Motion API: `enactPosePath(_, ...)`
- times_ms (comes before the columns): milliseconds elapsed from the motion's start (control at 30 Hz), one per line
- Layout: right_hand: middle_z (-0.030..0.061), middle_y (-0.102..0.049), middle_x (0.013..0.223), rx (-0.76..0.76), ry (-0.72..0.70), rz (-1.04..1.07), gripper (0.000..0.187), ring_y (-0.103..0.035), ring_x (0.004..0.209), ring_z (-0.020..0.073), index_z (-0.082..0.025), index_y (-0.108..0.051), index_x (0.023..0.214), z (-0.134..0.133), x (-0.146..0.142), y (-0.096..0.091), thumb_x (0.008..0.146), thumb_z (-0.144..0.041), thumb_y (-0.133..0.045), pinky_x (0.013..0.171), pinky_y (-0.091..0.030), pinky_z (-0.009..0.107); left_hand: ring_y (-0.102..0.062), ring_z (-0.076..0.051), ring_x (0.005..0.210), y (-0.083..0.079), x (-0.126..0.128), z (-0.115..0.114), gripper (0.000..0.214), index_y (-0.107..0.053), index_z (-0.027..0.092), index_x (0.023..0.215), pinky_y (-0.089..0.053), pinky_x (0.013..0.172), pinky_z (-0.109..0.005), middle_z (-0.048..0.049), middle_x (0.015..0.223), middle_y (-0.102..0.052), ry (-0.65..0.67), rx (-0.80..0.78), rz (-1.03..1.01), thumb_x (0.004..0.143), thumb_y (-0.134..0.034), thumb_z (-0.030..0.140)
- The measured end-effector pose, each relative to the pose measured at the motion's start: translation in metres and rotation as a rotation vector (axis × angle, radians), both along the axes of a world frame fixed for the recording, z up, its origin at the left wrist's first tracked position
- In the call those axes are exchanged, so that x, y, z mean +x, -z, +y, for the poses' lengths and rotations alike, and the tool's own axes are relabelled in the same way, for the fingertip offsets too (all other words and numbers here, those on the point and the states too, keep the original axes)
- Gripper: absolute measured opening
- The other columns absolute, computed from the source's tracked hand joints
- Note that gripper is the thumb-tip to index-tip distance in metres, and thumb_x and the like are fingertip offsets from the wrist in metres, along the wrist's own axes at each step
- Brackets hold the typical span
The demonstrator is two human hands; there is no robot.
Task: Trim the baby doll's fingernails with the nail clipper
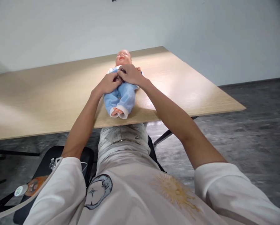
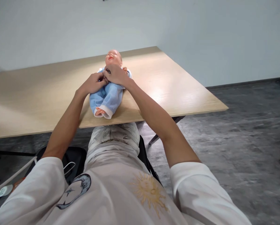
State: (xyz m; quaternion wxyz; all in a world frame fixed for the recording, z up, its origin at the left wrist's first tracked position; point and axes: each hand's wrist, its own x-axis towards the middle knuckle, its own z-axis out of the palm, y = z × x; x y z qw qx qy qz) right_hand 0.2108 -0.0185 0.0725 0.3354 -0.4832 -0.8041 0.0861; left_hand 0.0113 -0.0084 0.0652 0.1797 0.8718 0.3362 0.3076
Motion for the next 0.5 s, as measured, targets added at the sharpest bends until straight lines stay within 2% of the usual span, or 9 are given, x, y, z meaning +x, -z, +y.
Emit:
enactPosePath(233, 0.0102, -0.077, 0.1, -0.014, 0.005, 0.003, 0.034, -0.071, 0.104, 0.0299, -0.021, -0.068, 0.095, 0.0, -0.003, -0.002, 0.119, -0.042, -0.055, 0.1, -0.056, 0.045, -0.067, -0.025, 0.094, -0.001, -0.001, 0.005, 0.011, -0.066, 0.019, 0.082, -0.059, 0.094, -0.039, -0.0024, 0.081, -0.068, -0.02, -0.047, -0.01, 0.091, -0.072, 0.021)
enactPosePath(500, 0.0132, -0.083, 0.113, -0.007, 0.043, -0.081, 0.031, -0.074, 0.112, 0.0259, -0.013, -0.073, 0.1, -0.022, -0.01, -0.02, 0.118, -0.02, -0.049, 0.105, -0.053, 0.04, -0.068, -0.027, 0.098, -0.01, -0.004, 0.003, 0.008, -0.071, 0.019, 0.087, -0.06, 0.096, -0.038, -0.0025, 0.086, -0.072, -0.074, -0.087, 0.038, 0.088, -0.07, 0.027)
